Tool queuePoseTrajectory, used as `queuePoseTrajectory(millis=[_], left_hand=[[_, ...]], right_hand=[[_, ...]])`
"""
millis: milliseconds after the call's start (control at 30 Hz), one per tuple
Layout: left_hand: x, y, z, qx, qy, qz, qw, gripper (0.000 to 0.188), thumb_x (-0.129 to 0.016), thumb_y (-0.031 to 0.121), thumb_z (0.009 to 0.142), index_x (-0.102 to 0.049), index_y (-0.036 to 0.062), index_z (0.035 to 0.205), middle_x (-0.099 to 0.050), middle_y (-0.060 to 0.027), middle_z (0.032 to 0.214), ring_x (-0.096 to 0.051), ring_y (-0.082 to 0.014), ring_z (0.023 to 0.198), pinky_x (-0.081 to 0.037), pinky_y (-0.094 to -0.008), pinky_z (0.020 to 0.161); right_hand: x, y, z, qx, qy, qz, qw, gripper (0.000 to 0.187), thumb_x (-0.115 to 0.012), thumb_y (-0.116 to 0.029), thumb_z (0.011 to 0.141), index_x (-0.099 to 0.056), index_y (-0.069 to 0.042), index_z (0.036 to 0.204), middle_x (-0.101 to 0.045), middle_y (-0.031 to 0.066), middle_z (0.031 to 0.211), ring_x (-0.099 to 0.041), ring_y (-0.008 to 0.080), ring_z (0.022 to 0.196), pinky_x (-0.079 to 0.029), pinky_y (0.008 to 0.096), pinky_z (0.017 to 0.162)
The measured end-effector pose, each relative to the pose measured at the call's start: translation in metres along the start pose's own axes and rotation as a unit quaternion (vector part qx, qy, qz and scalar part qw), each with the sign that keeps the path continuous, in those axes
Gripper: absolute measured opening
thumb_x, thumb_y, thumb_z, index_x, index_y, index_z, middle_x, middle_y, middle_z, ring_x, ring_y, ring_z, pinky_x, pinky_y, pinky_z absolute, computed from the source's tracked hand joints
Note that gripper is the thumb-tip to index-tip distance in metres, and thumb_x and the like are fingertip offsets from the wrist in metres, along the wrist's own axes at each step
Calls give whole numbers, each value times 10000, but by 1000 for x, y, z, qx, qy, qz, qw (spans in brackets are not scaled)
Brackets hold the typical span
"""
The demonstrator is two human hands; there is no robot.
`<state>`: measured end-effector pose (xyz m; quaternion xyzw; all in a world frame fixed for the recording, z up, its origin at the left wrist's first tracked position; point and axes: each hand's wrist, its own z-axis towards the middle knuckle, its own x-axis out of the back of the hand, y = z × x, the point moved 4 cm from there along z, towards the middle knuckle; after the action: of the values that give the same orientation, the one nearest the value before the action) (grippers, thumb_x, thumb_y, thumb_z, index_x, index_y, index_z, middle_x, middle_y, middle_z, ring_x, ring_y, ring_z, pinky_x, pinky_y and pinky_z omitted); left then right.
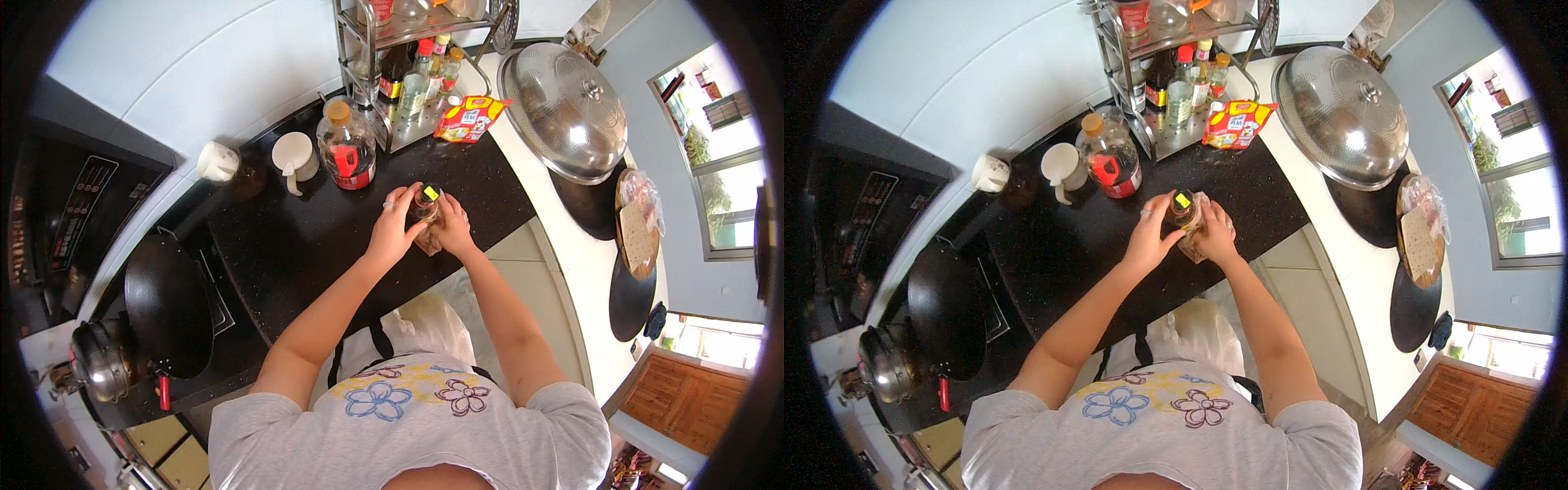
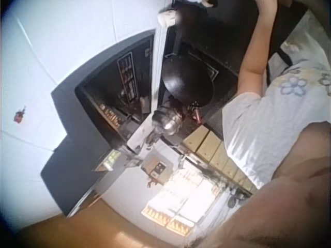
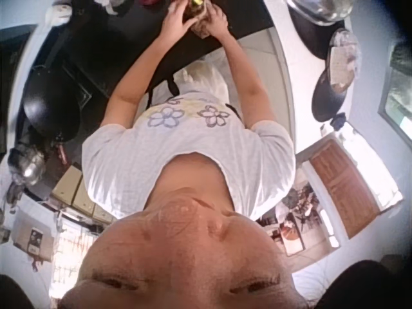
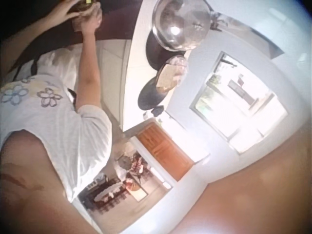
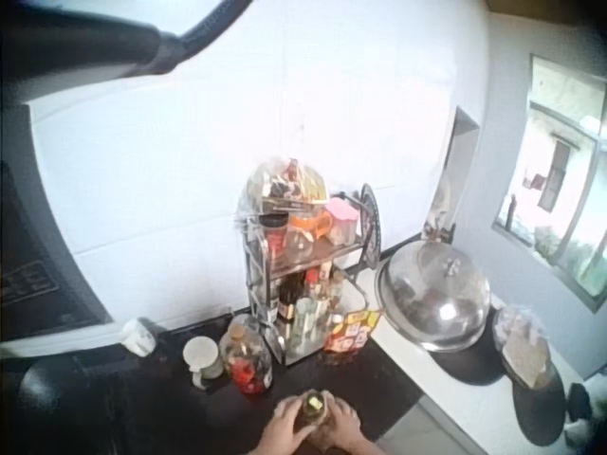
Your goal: The person cleans the kitchen countertop and a dining table using a cloth. They wipe around various items on the counter, including bottles and a wok, then move to a table to wipe the surface and a plate. Finally, they rinse the cloth at the sink.
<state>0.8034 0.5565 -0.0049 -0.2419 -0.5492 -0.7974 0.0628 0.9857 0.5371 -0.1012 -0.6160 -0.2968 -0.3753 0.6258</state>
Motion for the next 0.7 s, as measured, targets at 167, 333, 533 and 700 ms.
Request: queuePoseTrajectory(millis=[167, 333, 533, 700], left_hand=[[0, -6, 8, 20, 2, -1, 1000, 682, -778, 86, 746, -451, 60, 1344, -551, -163, 1267, -547, -368, 1164, -463, -419, 960], [-9, 0, 37, 30, -5, 50, 998, 648, -800, 126, 729, -486, 65, 1293, -577, -158, 1228, -580, -367, 1112, -488, -419, 912], [11, 10, 120, 33, 68, 101, 992, 679, -810, 206, 737, -483, 3, 1296, -571, -202, 1218, -574, -387, 1115, -485, -423, 894], [10, 3, 175, 65, 192, 202, 958, 667, -734, -13, 710, -472, -8, 1323, -506, -221, 1211, -570, -415, 1055, -498, -434, 843]], right_hand=[[45, -60, 20, 162, -36, 156, 974, 843, -849, -188, 620, -473, -44, 1360, -554, 169, 1305, -530, 361, 1223, -408, 421, 1036], [35, -38, 49, 27, -98, 238, 966, 657, -792, -90, 701, -522, -14, 1295, -628, 174, 1167, -623, 342, 1095, -491, 377, 922], [65, -61, 140, 104, -68, 359, 925, 613, -743, -26, 728, -530, -24, 1303, -664, 177, 1108, -667, 301, 1030, -518, 350, 863], [41, -65, 213, 166, 11, 317, 934, 614, -707, -38, 769, -483, -13, 1340, -655, 212, 1116, -660, 342, 1026, -522, 371, 837]])
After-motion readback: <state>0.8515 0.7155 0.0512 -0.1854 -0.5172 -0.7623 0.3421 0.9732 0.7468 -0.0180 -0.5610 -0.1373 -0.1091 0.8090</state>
